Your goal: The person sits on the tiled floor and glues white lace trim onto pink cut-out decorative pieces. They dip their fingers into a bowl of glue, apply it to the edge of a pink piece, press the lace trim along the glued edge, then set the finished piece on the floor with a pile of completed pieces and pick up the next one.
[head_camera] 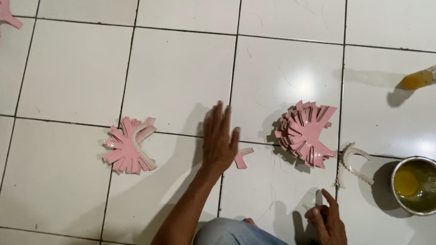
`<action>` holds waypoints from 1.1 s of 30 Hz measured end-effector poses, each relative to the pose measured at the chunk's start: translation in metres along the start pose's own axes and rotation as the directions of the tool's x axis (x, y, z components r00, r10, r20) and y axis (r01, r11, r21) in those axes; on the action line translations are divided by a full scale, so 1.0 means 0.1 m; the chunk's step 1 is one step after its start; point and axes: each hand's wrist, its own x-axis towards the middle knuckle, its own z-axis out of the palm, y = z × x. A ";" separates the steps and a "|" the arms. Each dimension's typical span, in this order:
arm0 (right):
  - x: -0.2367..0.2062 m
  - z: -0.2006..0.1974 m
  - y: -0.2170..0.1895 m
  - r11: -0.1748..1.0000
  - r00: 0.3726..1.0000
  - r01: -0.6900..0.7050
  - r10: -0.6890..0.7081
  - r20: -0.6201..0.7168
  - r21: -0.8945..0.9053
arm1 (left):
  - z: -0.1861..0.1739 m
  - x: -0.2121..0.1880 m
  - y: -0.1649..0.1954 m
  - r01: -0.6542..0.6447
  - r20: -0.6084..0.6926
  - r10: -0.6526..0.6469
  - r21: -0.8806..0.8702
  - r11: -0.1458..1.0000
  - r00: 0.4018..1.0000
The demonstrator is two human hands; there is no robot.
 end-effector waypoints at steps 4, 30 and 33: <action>0.04 0.02 -0.01 0.999 1.000 0.024 -0.024 -0.014 -0.025 | -0.25 -0.24 -0.11 0.136 -0.062 -0.130 0.093 0.986 0.990; -0.02 0.26 -0.36 0.952 0.972 0.137 -0.183 -0.149 -0.273 | -2.44 0.02 -1.48 0.443 0.122 -0.430 -0.115 0.889 0.895; -0.05 0.24 -0.33 0.937 0.973 0.132 -0.185 -0.138 -0.324 | -2.28 -0.01 -1.42 0.210 -0.216 -0.220 -0.069 0.975 0.951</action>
